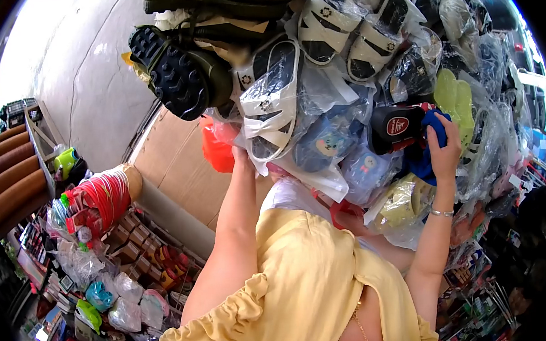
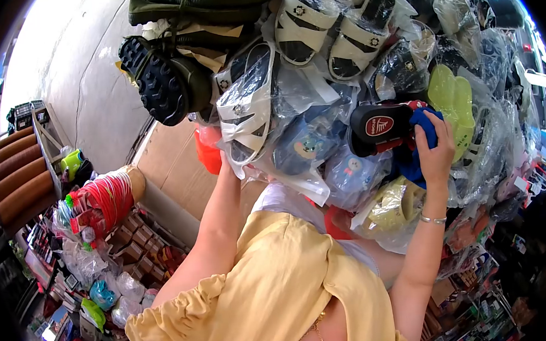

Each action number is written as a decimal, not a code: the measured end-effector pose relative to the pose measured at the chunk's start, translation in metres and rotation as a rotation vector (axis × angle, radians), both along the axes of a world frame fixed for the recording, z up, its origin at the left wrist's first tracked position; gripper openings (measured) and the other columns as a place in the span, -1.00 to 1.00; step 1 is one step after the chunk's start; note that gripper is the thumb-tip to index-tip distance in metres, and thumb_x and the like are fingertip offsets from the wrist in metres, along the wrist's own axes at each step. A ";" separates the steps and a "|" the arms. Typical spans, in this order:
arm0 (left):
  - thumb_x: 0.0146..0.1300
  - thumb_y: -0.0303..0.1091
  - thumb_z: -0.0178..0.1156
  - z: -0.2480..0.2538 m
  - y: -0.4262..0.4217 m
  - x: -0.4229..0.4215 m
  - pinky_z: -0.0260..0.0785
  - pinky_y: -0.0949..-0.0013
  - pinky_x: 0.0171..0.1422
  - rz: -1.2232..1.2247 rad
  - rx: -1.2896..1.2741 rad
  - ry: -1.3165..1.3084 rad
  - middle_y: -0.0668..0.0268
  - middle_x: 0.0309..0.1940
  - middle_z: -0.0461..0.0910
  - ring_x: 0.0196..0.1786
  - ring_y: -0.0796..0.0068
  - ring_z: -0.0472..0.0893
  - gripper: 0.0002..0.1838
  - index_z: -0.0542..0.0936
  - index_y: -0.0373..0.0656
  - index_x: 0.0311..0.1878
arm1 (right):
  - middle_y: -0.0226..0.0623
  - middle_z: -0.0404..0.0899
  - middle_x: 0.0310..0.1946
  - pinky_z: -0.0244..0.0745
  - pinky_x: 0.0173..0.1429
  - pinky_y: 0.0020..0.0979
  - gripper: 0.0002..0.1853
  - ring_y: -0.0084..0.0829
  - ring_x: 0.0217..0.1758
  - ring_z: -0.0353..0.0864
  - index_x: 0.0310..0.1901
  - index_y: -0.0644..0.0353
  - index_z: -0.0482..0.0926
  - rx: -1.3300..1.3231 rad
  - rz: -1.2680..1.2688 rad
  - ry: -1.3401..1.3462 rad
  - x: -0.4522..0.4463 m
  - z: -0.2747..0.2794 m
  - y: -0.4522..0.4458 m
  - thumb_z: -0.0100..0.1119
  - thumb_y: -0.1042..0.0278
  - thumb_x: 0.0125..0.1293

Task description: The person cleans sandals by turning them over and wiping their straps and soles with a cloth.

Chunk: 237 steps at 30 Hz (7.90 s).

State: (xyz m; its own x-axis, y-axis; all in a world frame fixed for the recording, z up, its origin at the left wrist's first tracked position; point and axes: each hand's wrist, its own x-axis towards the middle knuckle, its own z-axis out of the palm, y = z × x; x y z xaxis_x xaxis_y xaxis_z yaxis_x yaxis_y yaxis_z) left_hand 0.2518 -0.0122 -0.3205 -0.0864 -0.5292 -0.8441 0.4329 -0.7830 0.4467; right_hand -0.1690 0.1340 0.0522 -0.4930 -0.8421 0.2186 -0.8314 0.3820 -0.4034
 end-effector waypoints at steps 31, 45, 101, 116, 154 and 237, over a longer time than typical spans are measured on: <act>0.31 -0.34 0.30 0.408 -0.072 -0.192 0.43 0.38 0.12 -1.465 -1.125 0.088 0.21 -0.10 0.70 0.01 0.38 0.65 -0.77 0.68 -0.26 -0.06 | -0.18 0.59 -0.23 0.55 -0.04 -0.14 -0.74 -0.10 -0.11 0.63 -0.13 -0.02 0.67 -0.056 -0.096 0.082 0.001 -0.016 0.000 0.36 0.17 0.13; 0.07 -0.20 0.40 0.336 -0.002 -0.287 0.45 0.12 0.24 -1.685 -1.830 -0.290 0.12 0.31 0.43 0.26 0.01 0.48 -0.47 0.60 0.03 0.18 | -0.12 0.59 -0.06 0.54 0.04 -0.14 -0.72 -0.06 -0.05 0.62 -0.06 -0.04 0.65 -0.183 -0.230 -0.017 -0.007 -0.037 0.000 0.33 0.16 0.19; 0.09 -0.21 0.41 0.316 -0.004 -0.273 0.43 0.14 0.26 -1.449 -1.669 -0.209 0.10 0.19 0.56 0.19 0.03 0.56 -0.57 0.66 -0.03 0.06 | -0.14 0.59 -0.12 0.52 -0.03 -0.10 -0.62 -0.04 -0.10 0.61 0.02 -0.03 0.63 -0.256 -0.112 0.189 -0.001 0.006 -0.005 0.37 0.12 0.16; 0.08 -0.24 0.41 0.318 -0.005 -0.274 0.46 0.17 0.21 -1.432 -1.705 -0.192 0.09 0.15 0.58 0.14 0.02 0.59 -0.61 0.67 -0.08 0.01 | -0.09 0.60 -0.06 0.54 0.03 -0.12 -0.67 -0.02 -0.03 0.61 -0.01 -0.02 0.65 -0.123 -0.161 0.039 -0.011 -0.024 -0.008 0.33 0.12 0.20; 0.07 -0.27 0.40 0.320 0.000 -0.275 0.43 0.14 0.24 -1.404 -1.669 -0.173 0.12 0.14 0.59 0.17 0.02 0.56 -0.64 0.68 -0.05 -0.02 | -0.16 0.59 -0.17 0.55 -0.06 -0.15 -0.69 -0.09 -0.10 0.62 -0.07 0.01 0.65 -0.162 -0.316 0.061 -0.026 -0.030 -0.009 0.29 0.05 0.24; -0.07 -0.31 0.46 0.323 -0.005 -0.245 0.40 0.15 0.32 -1.323 -1.508 -0.210 -0.04 0.25 0.45 0.25 -0.02 0.51 -0.22 0.48 -0.10 0.32 | -0.22 0.52 -0.20 0.52 -0.11 -0.20 -0.69 -0.15 -0.18 0.56 -0.10 -0.04 0.67 -0.252 -0.187 0.334 0.007 0.031 0.000 0.41 0.12 0.13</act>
State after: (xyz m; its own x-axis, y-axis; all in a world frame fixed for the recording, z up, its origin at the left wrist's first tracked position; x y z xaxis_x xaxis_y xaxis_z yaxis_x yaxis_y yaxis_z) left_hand 0.0066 -0.0168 0.0029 -0.9170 -0.3906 0.0805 -0.1198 0.4625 0.8785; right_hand -0.1625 0.1343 0.0828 -0.4990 -0.6456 0.5781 -0.8579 0.4622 -0.2244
